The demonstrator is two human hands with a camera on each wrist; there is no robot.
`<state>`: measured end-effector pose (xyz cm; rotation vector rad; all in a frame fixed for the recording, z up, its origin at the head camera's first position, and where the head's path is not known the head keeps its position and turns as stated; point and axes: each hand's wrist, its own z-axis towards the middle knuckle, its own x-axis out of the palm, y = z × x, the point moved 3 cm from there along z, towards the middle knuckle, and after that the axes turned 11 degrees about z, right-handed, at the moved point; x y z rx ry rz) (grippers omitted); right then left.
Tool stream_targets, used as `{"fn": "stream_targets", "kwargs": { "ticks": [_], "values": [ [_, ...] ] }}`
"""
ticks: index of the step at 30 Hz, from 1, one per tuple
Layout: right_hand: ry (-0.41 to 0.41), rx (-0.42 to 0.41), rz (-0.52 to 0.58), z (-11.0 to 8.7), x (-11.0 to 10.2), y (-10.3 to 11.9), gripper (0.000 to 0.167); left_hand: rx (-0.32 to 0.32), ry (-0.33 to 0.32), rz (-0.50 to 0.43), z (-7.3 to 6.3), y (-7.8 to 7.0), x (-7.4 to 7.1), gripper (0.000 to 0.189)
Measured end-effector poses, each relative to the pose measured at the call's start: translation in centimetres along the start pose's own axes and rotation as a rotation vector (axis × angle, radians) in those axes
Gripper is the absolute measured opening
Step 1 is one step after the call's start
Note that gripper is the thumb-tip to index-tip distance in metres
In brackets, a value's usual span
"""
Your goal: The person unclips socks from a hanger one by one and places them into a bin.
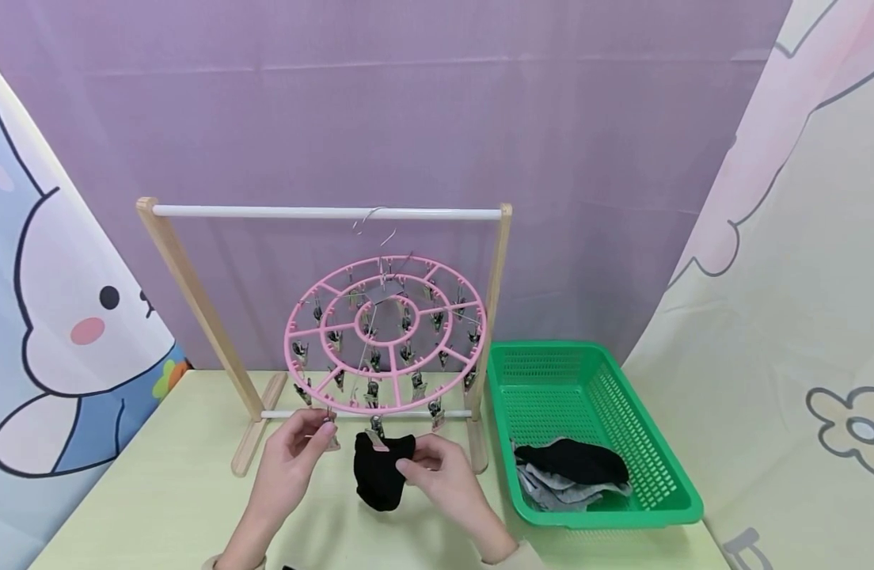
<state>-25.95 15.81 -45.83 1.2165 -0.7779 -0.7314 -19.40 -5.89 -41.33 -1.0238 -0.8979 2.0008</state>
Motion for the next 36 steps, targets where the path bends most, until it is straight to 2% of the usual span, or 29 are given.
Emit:
{"fn": "stream_targets", "kwargs": {
  "ticks": [6,12,16,20,24,28,32,34,36],
  "values": [
    [-0.042,-0.012,-0.016,0.0,0.7,0.6,0.022,0.016,0.0,0.01,0.1,-0.1,0.1,0.015],
    [-0.082,-0.057,-0.14,0.3,1.2,1.1,0.023,0.005,0.003,0.027,0.3,-0.3,0.1,0.016],
    [-0.072,-0.057,-0.173,0.3,1.4,1.5,0.02,0.015,-0.007,0.061,0.3,-0.4,0.1,0.017],
    [-0.058,-0.05,-0.16,0.1,1.5,1.9,0.019,0.048,-0.048,0.11,0.2,-0.5,0.0,0.021],
    [-0.044,-0.044,-0.133,-0.1,1.6,2.3,0.02,0.096,-0.121,0.158,0.1,-0.7,-0.1,0.025],
    [-0.026,-0.045,-0.13,-0.3,1.6,2.5,0.021,0.21,-0.234,0.22,-0.2,-1.3,-0.3,0.028],
    [-0.006,-0.056,-0.142,-0.4,1.6,2.7,0.02,0.392,-0.354,0.244,-0.5,-2.2,-0.3,0.028],
    [0.002,-0.061,-0.147,-0.4,1.6,2.7,0.019,0.492,-0.391,0.249,-0.6,-2.7,-0.2,0.024],
    [0.005,-0.059,-0.152,-0.5,1.6,2.8,0.017,0.579,-0.394,0.259,-0.8,-3.1,0.2,0.018]
  ]
}}
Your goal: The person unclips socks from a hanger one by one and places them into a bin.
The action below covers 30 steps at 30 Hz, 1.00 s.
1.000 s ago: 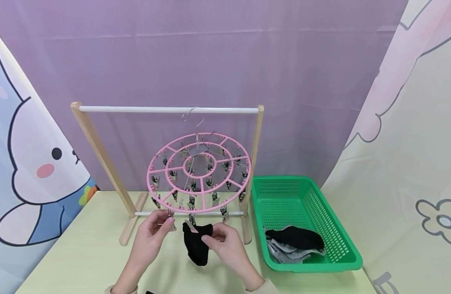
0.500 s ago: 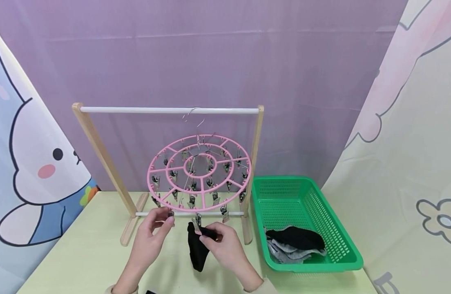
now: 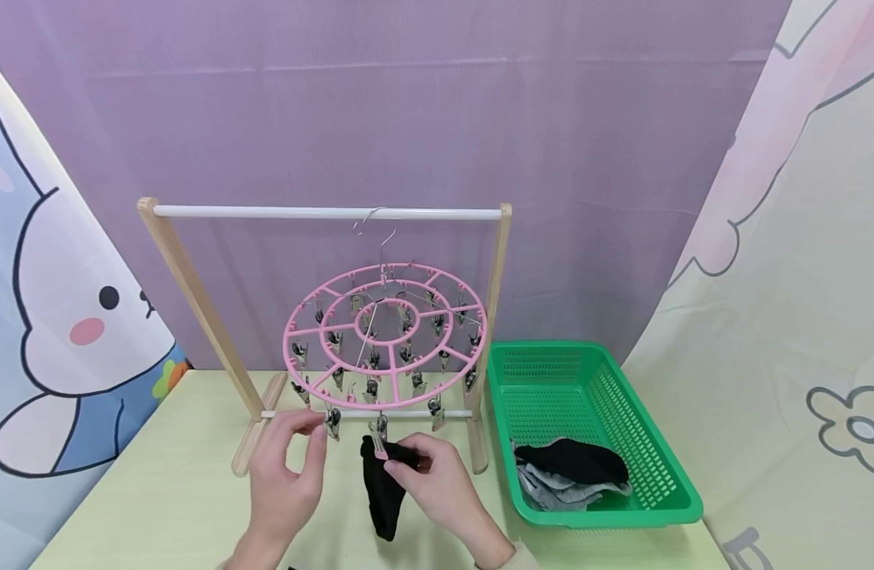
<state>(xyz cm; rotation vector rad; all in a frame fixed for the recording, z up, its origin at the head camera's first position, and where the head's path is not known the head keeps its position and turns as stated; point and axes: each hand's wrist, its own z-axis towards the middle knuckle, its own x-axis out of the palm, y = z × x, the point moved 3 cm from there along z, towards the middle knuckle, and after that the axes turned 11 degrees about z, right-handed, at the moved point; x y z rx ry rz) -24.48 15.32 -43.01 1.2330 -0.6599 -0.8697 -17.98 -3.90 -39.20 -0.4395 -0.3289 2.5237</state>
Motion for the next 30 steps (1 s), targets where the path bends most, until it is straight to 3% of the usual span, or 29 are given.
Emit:
{"fn": "stream_targets", "kwargs": {
  "ticks": [3,6,11,16,20,23,30],
  "values": [
    [0.006,0.01,0.003,-0.1,0.0,0.1,0.015,0.072,0.054,0.016,-0.1,-0.8,0.6,0.015],
    [0.016,0.022,0.009,-0.2,-0.1,0.3,0.016,0.057,0.162,0.014,-0.3,-1.3,1.3,0.017],
    [0.04,0.013,0.02,-0.4,-0.1,0.3,0.017,-0.076,0.327,-0.07,-0.4,-1.6,2.2,0.027],
    [0.055,-0.021,0.028,-0.4,-0.1,0.4,0.016,-0.322,0.496,-0.235,-0.4,-1.3,3.2,0.024],
    [0.066,-0.033,0.028,-0.5,0.0,0.4,0.014,-0.486,0.575,-0.32,-0.3,-0.8,3.5,0.02],
    [0.067,-0.036,0.028,-0.5,-0.1,0.2,0.014,-0.516,0.606,-0.324,-0.2,-0.6,3.5,0.019],
    [0.066,-0.053,0.036,-0.4,-0.4,-0.2,0.015,-0.514,0.649,-0.326,-0.3,0.0,3.6,0.017]
  ]
}}
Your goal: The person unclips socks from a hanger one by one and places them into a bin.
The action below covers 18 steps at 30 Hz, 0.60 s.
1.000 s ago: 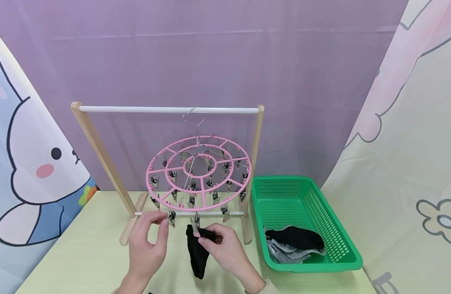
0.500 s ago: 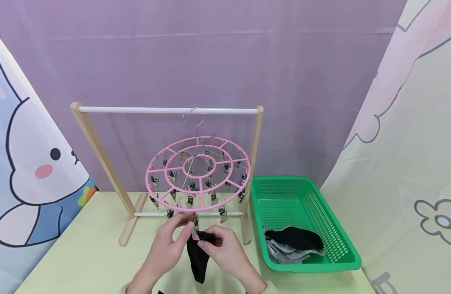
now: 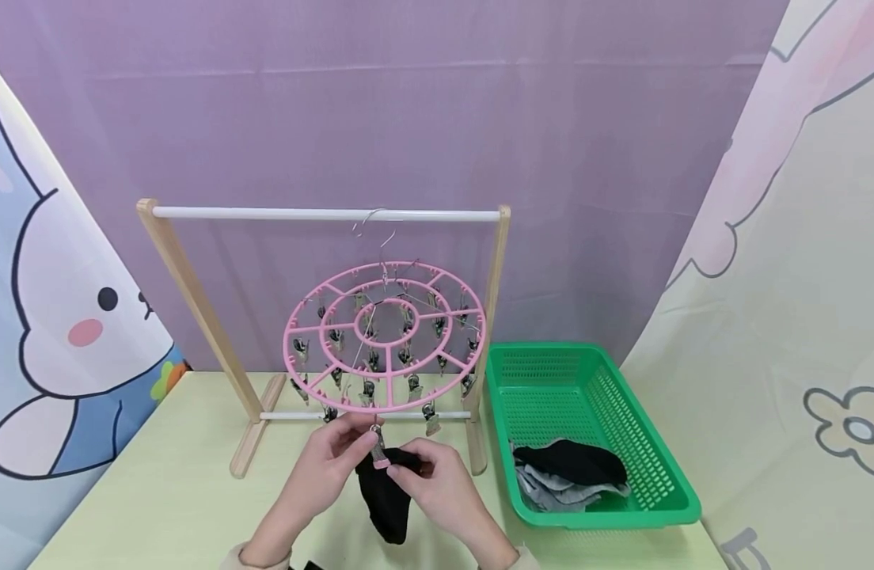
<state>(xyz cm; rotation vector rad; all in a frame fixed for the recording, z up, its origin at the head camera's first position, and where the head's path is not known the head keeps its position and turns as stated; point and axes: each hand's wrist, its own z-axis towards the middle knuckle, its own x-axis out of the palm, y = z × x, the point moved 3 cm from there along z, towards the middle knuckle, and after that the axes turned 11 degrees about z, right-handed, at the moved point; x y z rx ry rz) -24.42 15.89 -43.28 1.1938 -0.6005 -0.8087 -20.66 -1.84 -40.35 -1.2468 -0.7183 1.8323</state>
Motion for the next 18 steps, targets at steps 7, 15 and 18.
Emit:
{"fn": "stream_targets", "kwargs": {
  "ticks": [7,15,18],
  "values": [
    [-0.052,0.024,-0.038,-0.04,-0.37,-0.23,0.015,-0.026,-0.019,0.005,-0.06,0.05,-0.05,0.01],
    [-0.067,0.049,-0.057,0.02,-0.08,-0.05,0.014,0.0,-0.087,0.001,-0.37,-0.61,-0.19,0.007],
    [-0.066,0.067,-0.07,-0.02,-0.04,-0.07,0.011,0.009,-0.098,-0.022,-0.36,-0.54,-0.27,0.008]
  ]
}}
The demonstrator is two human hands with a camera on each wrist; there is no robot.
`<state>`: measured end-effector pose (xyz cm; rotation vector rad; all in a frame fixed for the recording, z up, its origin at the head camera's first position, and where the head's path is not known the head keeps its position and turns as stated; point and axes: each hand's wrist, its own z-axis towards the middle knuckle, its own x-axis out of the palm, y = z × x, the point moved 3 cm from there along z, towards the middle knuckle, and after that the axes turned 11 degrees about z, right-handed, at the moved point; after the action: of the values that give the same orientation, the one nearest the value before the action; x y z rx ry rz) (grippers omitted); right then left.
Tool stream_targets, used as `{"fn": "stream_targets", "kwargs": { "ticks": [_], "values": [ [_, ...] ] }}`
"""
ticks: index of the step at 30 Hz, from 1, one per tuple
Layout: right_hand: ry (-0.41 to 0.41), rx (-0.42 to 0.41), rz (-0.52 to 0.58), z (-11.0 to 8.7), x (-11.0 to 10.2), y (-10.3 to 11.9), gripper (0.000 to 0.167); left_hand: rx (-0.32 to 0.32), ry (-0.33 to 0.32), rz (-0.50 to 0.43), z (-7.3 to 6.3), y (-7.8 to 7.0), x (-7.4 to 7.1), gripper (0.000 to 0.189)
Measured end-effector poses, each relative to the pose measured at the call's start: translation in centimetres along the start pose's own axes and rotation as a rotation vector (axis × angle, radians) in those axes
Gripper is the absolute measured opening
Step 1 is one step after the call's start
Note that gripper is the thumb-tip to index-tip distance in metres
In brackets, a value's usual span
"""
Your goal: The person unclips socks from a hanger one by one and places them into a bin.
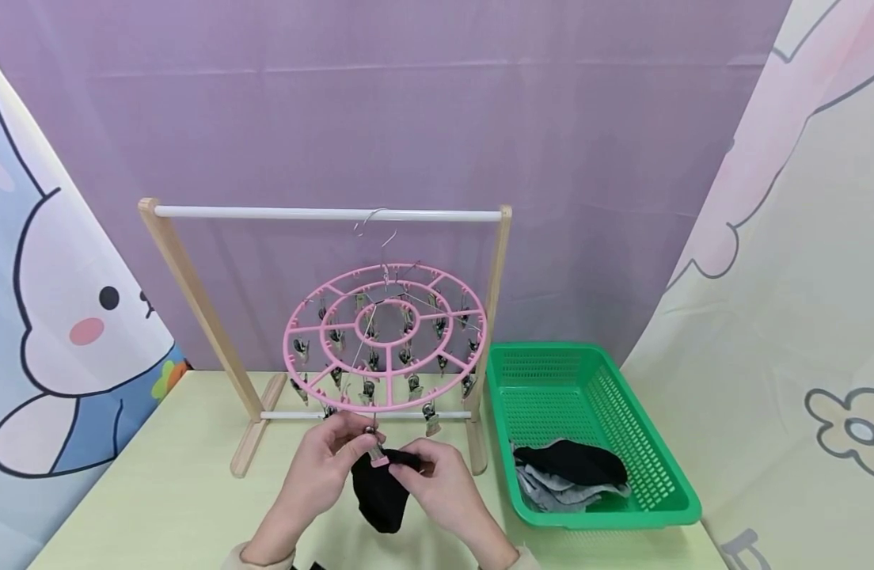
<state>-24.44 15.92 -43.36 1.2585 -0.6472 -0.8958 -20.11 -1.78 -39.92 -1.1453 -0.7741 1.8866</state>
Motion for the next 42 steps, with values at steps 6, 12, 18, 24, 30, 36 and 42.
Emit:
{"fn": "stream_targets", "kwargs": {
  "ticks": [6,12,18,24,30,36,42],
  "values": [
    [0.022,0.044,-0.051,-0.4,-0.5,-0.7,0.009,0.001,-0.003,-0.023,0.2,-0.1,-0.3,0.009],
    [0.028,0.072,-0.06,-1.1,-1.9,-0.8,0.013,-0.021,-0.011,0.016,0.2,-0.2,-0.5,0.013],
    [0.002,0.032,-0.078,-1.9,-4.0,0.6,0.015,-0.051,-0.007,0.004,-0.1,0.0,-0.3,0.015],
    [-0.034,0.027,-0.134,-2.5,-6.2,2.1,0.014,-0.076,-0.013,-0.066,-0.2,0.3,-0.2,0.019],
    [-0.035,-0.01,-0.156,-3.0,-8.3,3.7,0.014,-0.097,-0.015,-0.096,-0.2,0.7,-0.3,0.021],
    [-0.078,-0.034,-0.184,-3.3,-10.9,5.2,0.013,-0.105,-0.016,-0.084,-0.1,0.8,-0.6,0.022],
    [-0.136,-0.097,-0.251,-3.3,-13.3,6.2,0.011,-0.127,-0.023,-0.106,-0.2,1.2,-0.9,0.026]
  ]
}}
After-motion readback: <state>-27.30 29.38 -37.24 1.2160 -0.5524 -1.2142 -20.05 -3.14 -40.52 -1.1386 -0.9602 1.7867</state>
